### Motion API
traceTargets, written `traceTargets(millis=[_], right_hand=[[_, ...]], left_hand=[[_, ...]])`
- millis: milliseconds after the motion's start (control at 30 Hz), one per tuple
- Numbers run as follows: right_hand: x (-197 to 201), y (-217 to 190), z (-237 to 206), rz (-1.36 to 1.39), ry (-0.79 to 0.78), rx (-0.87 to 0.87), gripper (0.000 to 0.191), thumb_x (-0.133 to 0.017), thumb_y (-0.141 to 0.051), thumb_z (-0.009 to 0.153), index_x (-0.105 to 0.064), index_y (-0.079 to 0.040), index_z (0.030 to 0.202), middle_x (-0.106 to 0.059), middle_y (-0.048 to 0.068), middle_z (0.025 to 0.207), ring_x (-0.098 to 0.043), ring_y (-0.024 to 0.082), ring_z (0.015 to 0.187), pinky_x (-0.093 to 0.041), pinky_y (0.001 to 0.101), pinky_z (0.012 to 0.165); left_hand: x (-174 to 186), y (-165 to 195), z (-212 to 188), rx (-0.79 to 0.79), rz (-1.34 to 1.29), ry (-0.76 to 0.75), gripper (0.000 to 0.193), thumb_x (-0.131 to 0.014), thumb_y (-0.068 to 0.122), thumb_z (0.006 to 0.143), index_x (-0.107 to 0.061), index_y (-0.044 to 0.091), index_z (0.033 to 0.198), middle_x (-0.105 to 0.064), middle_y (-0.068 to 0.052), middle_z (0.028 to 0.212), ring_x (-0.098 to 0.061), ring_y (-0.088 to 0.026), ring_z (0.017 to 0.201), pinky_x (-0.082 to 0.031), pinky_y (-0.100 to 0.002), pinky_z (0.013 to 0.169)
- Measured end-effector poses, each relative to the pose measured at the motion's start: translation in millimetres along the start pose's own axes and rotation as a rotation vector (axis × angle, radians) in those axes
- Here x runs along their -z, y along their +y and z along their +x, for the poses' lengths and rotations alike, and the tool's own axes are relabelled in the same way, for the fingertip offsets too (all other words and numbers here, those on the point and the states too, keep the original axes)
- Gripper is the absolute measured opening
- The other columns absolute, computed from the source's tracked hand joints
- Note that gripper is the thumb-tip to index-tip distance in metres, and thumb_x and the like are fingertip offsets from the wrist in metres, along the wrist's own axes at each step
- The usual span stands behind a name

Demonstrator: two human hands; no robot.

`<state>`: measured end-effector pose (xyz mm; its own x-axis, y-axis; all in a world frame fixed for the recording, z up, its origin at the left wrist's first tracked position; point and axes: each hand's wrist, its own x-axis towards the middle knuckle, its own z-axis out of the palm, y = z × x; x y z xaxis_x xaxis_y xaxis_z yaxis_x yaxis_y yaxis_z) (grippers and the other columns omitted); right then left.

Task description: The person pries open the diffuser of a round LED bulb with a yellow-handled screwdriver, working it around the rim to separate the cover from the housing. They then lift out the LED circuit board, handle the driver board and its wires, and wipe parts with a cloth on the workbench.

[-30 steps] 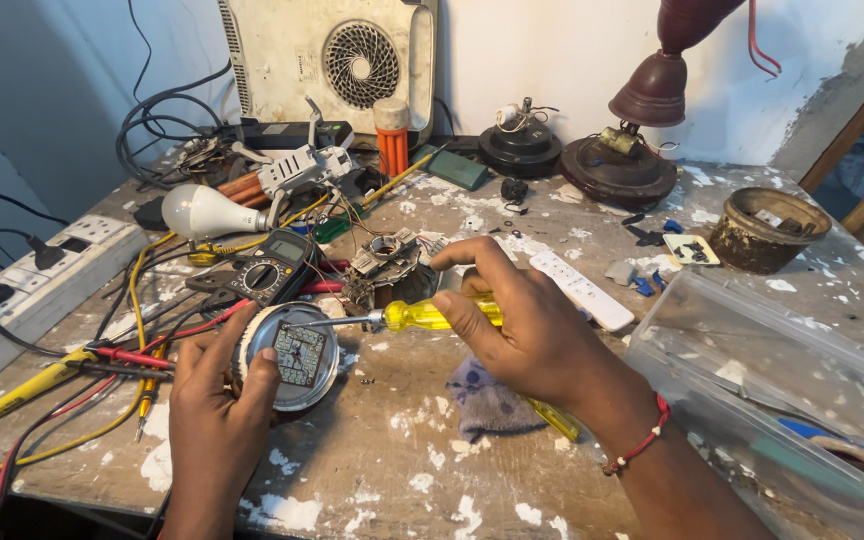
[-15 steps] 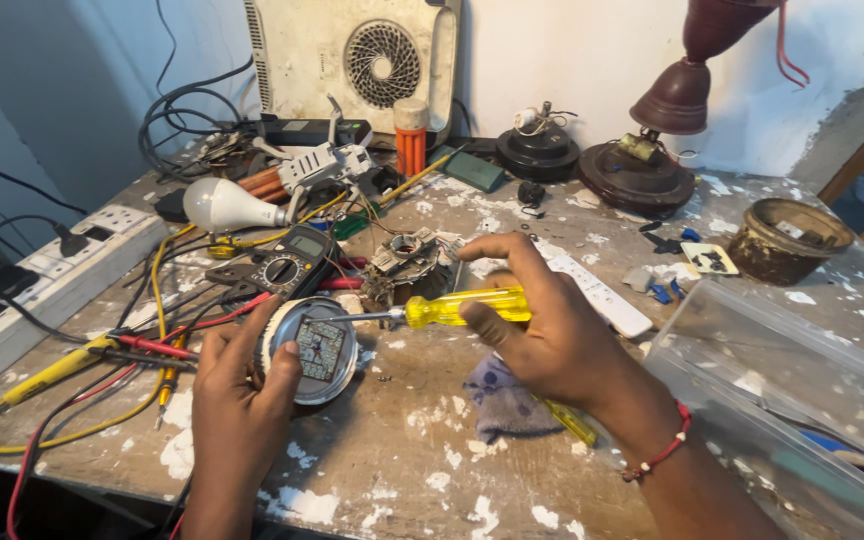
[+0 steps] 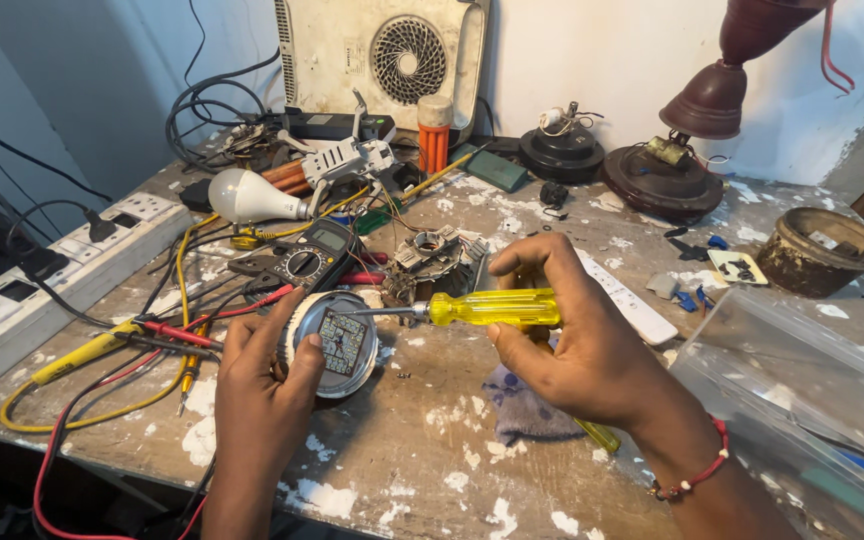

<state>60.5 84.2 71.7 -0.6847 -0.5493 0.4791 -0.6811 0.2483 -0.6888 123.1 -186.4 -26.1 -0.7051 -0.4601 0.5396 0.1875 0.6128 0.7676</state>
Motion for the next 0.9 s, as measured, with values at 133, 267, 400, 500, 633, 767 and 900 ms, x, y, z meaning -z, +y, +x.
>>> traceTargets(millis=[133,267,400,500,633,767,900], right_hand=[[2.4,-0.6,1.6,-0.071,-0.033,-0.013,0.051,-0.071,-0.03,0.091,-0.046,-0.009,0.131,-0.063,0.005,0.099,-0.066,0.01,0.082,-0.057,0.0272,0.067],[3.7,-0.5,2.5,-0.141,-0.008,-0.137,0.046,-0.062,-0.036,0.099,-0.049,-0.012,0.137,-0.072,0.004,0.088,-0.07,0.011,0.077,-0.053,0.0275,0.071],[-1.1,2.4,0.7,-0.086,0.027,-0.096,0.044,-0.068,-0.026,0.094,-0.05,-0.011,0.131,-0.065,0.006,0.098,-0.066,0.014,0.086,-0.055,0.0301,0.069],[-3.2,4.6,0.0,-0.072,0.042,0.019,0.046,-0.071,-0.018,0.091,-0.048,-0.008,0.129,-0.059,0.009,0.103,-0.06,0.016,0.093,-0.055,0.0313,0.075],[-3.2,5.4,1.5,-0.103,0.025,-0.093,0.049,-0.072,-0.021,0.089,-0.047,-0.01,0.13,-0.062,0.007,0.096,-0.063,0.014,0.084,-0.056,0.0308,0.07],[0.2,6.4,5.4,-0.191,-0.017,-0.233,0.042,-0.061,-0.028,0.104,-0.048,-0.014,0.142,-0.07,0.007,0.09,-0.066,0.016,0.078,-0.054,0.03,0.072],[-1.9,9.0,2.8,-0.132,0.007,-0.167,0.045,-0.069,-0.024,0.098,-0.05,-0.012,0.138,-0.066,0.008,0.1,-0.063,0.014,0.085,-0.054,0.0312,0.063]], left_hand=[[0.3,0.7,0.4,0.006,-0.002,-0.001,0.048,-0.07,0.018,0.088,-0.067,0.014,0.136,-0.055,-0.005,0.094,-0.049,-0.011,0.063,-0.044,-0.027,0.055],[2.2,0.9,0.9,0.007,0.004,-0.004,0.048,-0.07,0.018,0.088,-0.067,0.014,0.136,-0.054,-0.005,0.093,-0.048,-0.011,0.062,-0.044,-0.027,0.055],[3.1,0.9,0.5,0.008,-0.012,-0.008,0.048,-0.07,0.019,0.088,-0.067,0.014,0.136,-0.054,-0.004,0.093,-0.047,-0.01,0.063,-0.043,-0.027,0.054],[3.4,0.4,0.4,0.004,-0.017,-0.006,0.048,-0.07,0.019,0.088,-0.067,0.013,0.136,-0.055,-0.004,0.094,-0.046,-0.011,0.062,-0.043,-0.027,0.054],[4.0,-1.1,0.4,-0.002,-0.014,-0.003,0.048,-0.07,0.018,0.088,-0.067,0.013,0.136,-0.055,-0.004,0.094,-0.046,-0.011,0.062,-0.043,-0.027,0.054],[4.3,-2.0,-0.3,-0.009,-0.024,0.001,0.049,-0.07,0.018,0.088,-0.067,0.012,0.136,-0.054,-0.004,0.093,-0.046,-0.011,0.062,-0.043,-0.028,0.055],[4.9,-2.1,0.0,-0.001,-0.027,0.001,0.048,-0.07,0.018,0.088,-0.067,0.012,0.136,-0.054,-0.004,0.093,-0.046,-0.011,0.061,-0.043,-0.028,0.054]])
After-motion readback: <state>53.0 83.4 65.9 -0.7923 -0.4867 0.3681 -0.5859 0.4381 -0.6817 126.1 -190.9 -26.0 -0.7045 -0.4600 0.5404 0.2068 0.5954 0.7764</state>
